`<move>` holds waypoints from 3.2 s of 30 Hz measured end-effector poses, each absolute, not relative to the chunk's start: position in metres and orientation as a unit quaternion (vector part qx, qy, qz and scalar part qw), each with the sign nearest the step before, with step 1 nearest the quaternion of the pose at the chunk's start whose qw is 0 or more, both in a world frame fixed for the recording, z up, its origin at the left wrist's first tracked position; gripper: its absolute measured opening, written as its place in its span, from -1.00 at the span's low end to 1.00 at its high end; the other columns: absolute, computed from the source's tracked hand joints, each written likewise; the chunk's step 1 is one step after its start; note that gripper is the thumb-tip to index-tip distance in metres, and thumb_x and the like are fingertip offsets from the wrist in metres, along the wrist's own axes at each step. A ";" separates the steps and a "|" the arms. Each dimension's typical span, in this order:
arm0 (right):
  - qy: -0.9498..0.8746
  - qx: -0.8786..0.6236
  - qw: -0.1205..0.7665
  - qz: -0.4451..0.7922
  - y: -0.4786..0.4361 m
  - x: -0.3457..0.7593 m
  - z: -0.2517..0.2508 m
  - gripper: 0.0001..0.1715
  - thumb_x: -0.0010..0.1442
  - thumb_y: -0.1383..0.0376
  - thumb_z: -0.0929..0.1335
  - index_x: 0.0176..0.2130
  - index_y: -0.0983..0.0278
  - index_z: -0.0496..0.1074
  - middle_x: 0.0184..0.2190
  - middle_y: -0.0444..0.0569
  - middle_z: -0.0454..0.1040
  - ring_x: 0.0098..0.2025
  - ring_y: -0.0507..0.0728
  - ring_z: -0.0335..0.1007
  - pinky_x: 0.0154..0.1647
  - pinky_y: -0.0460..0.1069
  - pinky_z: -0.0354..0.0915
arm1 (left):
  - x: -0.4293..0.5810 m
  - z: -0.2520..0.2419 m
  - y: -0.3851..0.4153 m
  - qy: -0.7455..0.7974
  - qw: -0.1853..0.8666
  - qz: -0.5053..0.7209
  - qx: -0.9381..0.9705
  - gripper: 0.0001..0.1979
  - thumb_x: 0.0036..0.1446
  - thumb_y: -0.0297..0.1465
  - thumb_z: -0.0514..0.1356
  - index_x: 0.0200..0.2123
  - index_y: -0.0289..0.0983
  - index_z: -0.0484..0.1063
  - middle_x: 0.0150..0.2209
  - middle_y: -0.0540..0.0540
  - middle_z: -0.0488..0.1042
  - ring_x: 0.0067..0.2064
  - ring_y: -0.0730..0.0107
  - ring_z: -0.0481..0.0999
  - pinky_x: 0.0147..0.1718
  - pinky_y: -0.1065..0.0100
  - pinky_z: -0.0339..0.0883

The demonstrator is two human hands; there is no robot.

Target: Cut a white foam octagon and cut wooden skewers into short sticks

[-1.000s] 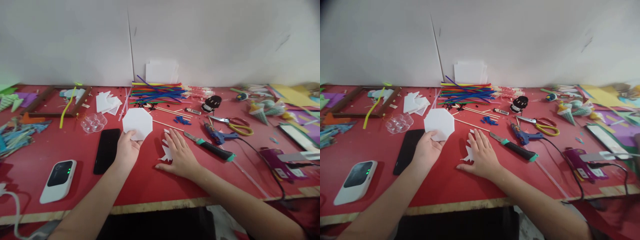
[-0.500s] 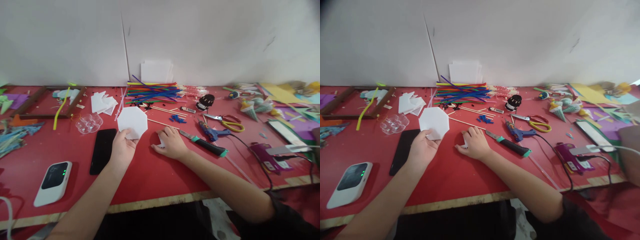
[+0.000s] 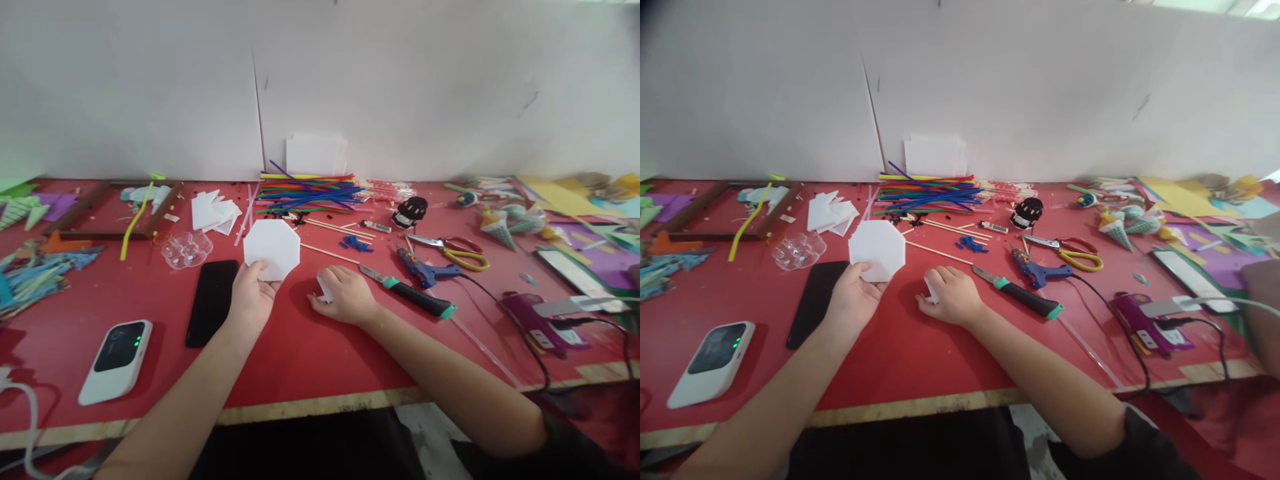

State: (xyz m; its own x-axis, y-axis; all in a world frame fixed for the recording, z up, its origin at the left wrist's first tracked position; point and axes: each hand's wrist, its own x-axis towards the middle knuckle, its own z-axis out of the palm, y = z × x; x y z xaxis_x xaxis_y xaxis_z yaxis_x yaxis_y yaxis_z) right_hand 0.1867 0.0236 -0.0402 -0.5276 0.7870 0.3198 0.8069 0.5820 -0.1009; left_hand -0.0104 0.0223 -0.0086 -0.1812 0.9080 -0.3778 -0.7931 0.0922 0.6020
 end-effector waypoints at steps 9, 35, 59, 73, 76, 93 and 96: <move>-0.885 -0.415 0.210 0.014 0.050 0.189 -0.040 -0.67 0.13 0.05 0.35 -0.25 0.24 0.44 -0.42 0.02 0.55 -0.40 0.16 0.39 -0.37 0.01 0.14 | -0.012 -0.012 0.021 0.367 0.620 0.684 0.111 -0.61 0.02 -0.57 0.26 -0.04 -0.21 0.46 -0.13 -0.11 0.64 -0.13 0.21 0.67 -0.09 0.20 0.57; -0.897 -0.391 0.205 0.027 0.252 -0.061 0.005 -0.04 0.30 -0.19 0.28 0.36 0.42 0.16 0.36 0.33 0.23 0.36 0.49 0.09 0.33 0.33 0.02 | -0.019 0.004 0.021 0.351 0.541 0.759 0.094 -0.47 -0.04 -0.44 0.36 0.06 -0.18 0.47 -0.18 -0.07 0.65 -0.17 0.23 0.66 -0.21 0.30 0.49; -0.545 -0.458 0.414 0.567 0.033 0.197 0.000 -0.51 0.05 -0.11 0.52 -0.44 0.24 0.46 -0.49 -0.10 0.51 -0.44 0.08 0.43 -0.34 0.02 0.38 | 0.001 -0.002 0.005 0.349 0.731 0.560 0.172 -0.68 0.01 -0.35 0.34 -0.12 -0.26 0.53 -0.10 -0.20 0.64 -0.02 0.01 0.63 -0.12 0.12 0.54; -0.533 -0.410 0.441 0.594 0.023 0.211 -0.017 -0.47 0.15 -0.19 0.44 -0.39 0.22 0.49 -0.52 -0.12 0.44 -0.49 0.08 0.39 -0.40 0.02 0.36 | -0.001 -0.013 0.009 0.435 0.656 0.548 0.283 -0.57 -0.19 -0.38 0.52 -0.21 -0.25 0.48 -0.30 -0.09 0.60 -0.34 0.25 0.59 -0.40 0.31 0.47; -0.543 -0.398 0.432 0.600 0.022 0.210 -0.017 -0.56 0.10 -0.08 0.51 -0.34 0.22 0.51 -0.49 -0.13 0.48 -0.50 0.06 0.41 -0.41 0.01 0.37 | -0.002 -0.008 0.010 0.429 0.661 0.569 0.234 -0.56 -0.23 -0.43 0.48 -0.21 -0.27 0.46 -0.27 -0.12 0.60 -0.29 0.17 0.60 -0.38 0.26 0.48; -0.550 -0.444 0.442 0.552 0.019 0.213 -0.018 -0.70 0.09 0.08 0.50 -0.46 0.21 0.46 -0.56 -0.16 0.40 -0.51 0.04 0.32 -0.44 -0.01 0.29 | -0.004 -0.019 0.007 0.446 0.642 0.500 0.374 -0.64 -0.08 -0.21 0.51 -0.23 -0.26 0.61 -0.38 -0.10 0.57 -0.43 0.34 0.50 -0.45 0.36 0.34; -0.537 -0.455 0.476 0.526 0.019 0.211 -0.018 -0.70 0.12 0.02 0.50 -0.38 0.19 0.52 -0.54 -0.14 0.43 -0.52 0.05 0.32 -0.46 0.02 0.33 | -0.002 -0.021 0.007 0.443 0.619 0.525 0.382 -0.66 -0.09 -0.30 0.52 -0.21 -0.24 0.64 -0.33 -0.10 0.60 -0.38 0.32 0.52 -0.36 0.34 0.37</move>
State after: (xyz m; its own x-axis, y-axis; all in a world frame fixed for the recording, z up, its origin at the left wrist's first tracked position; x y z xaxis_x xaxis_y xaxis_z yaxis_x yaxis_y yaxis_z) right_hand 0.2114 0.0188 -0.0183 -0.1316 0.9907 0.0330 -0.0122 0.0317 -0.9994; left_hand -0.0025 0.0067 -0.0210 0.0564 0.9873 -0.1483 -0.3106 0.1585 0.9372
